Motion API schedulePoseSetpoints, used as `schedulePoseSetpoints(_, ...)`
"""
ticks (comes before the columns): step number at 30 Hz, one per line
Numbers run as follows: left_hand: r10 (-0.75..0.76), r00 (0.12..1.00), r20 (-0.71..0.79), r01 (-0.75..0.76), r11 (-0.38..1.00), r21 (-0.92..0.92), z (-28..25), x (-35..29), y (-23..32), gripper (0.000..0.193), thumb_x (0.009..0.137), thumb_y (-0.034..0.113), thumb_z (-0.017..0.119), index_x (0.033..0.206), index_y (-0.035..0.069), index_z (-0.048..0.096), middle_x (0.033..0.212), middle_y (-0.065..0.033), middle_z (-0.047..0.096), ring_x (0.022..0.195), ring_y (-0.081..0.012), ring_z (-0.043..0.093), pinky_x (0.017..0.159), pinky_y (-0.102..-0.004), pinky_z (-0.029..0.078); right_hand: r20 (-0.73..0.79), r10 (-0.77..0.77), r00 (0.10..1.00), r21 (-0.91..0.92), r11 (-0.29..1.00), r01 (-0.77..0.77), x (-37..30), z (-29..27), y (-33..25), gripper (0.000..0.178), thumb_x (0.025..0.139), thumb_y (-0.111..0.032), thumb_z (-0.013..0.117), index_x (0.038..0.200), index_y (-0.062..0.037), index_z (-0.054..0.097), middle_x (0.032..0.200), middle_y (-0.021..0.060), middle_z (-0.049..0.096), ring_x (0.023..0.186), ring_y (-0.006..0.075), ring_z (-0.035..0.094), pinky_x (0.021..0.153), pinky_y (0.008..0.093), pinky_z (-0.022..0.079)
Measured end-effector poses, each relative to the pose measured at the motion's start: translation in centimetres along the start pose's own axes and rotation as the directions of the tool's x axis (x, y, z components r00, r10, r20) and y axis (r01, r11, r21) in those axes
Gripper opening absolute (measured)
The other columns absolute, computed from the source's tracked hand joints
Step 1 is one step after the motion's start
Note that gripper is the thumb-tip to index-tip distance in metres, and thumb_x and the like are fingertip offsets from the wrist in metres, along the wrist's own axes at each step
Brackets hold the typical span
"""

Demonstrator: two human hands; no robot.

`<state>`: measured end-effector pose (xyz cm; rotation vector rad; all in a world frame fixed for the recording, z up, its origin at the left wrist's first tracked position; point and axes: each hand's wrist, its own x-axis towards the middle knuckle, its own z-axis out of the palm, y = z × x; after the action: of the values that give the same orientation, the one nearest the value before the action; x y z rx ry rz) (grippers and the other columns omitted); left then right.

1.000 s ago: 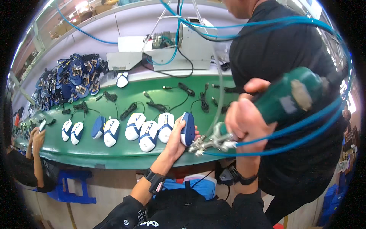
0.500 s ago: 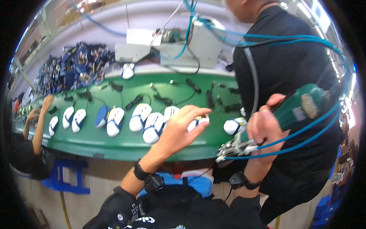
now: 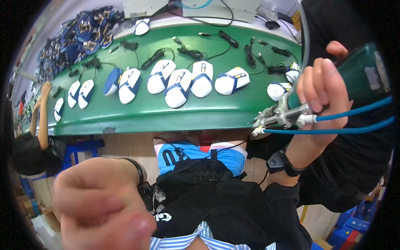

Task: Assembling computer mice on an industrial assembly line using a pneumatic screwdriver.

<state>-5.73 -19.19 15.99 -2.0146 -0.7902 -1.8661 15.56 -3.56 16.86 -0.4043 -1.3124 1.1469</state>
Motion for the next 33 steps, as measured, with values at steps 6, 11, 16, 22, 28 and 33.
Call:
schedulePoseSetpoints(6,-0.496,0.772,0.397,0.376,0.860,0.344,4.9,-6.5,-9.1,0.057,0.079,0.019,0.081,0.131,0.008,0.060,0.115,-0.0179,0.061,0.106,-0.0347,0.060,0.092,-0.0436,0.049,-0.046,0.041,0.998,-0.072,0.996,-0.045,0.2,0.3,-1.2,0.032,0.094,-0.006,0.058,0.124,0.0043,0.049,0.057,-0.0050,0.042,0.043,0.0030,0.041,0.044,0.0194,0.036)
schedulePoseSetpoints(11,-0.629,0.640,0.442,0.141,0.661,0.737,4.0,-11.7,-14.6,0.064,0.077,0.046,0.078,0.136,0.029,0.059,0.140,-0.0193,0.048,0.136,-0.0443,0.037,0.106,-0.0650,0.033,-0.095,0.010,0.995,-0.098,0.995,-0.020,0.5,0.9,-3.9,0.026,0.094,-0.003,0.055,0.118,0.0049,0.049,0.054,-0.0057,0.039,0.040,0.0023,0.037,0.042,0.0195,0.033)
schedulePoseSetpoints(16,-0.736,0.526,0.425,0.133,0.565,0.814,0.3,-12.1,-17.3,0.058,0.078,0.049,0.073,0.132,0.030,0.064,0.143,-0.0203,0.049,0.138,-0.0468,0.036,0.105,-0.0687,0.032,-0.106,0.006,0.994,-0.098,0.995,-0.017,1.6,0.7,-2.7,0.025,0.094,-0.003,0.055,0.117,0.0027,0.048,0.054,-0.0052,0.041,0.040,0.0032,0.038,0.041,0.0195,0.033)
schedulePoseSetpoints(22,-0.764,0.543,0.348,0.044,0.440,0.897,2.0,-10.3,-18.6,0.066,0.084,0.056,0.068,0.135,0.016,0.060,0.139,-0.0274,0.049,0.131,-0.0462,0.043,0.104,-0.0603,0.037,-0.095,-0.012,0.995,-0.110,0.994,0.001,2.1,-1.1,-3.8,0.026,0.093,-0.006,0.058,0.116,0.0009,0.048,0.054,-0.0042,0.042,0.040,0.0045,0.039,0.040,0.0204,0.033)
schedulePoseSetpoints(28,-0.933,0.275,0.233,0.429,0.336,0.838,10.7,-7.0,-15.5,0.087,0.074,0.063,0.076,0.126,-0.004,0.055,0.112,-0.0252,0.060,0.104,-0.0388,0.061,0.089,-0.0461,0.051,-0.008,0.064,0.998,-0.053,0.997,-0.065,2.6,-0.2,-1.6,0.030,0.092,-0.002,0.057,0.121,-0.0016,0.047,0.058,-0.0029,0.046,0.040,0.0049,0.037,0.039,0.0210,0.030)
schedulePoseSetpoints(33,-0.855,0.331,0.398,0.343,0.502,0.794,12.3,-9.7,-15.5,0.088,0.066,0.049,0.086,0.131,0.000,0.052,0.122,-0.0205,0.057,0.116,-0.0374,0.055,0.086,-0.0514,0.053,0.108,-0.015,0.994,-0.073,0.997,0.023,1.4,-4.5,-2.8,0.030,0.101,-0.012,0.050,0.129,-0.0029,0.042,0.057,-0.0017,0.044,0.039,0.0045,0.037,0.037,0.0204,0.029)
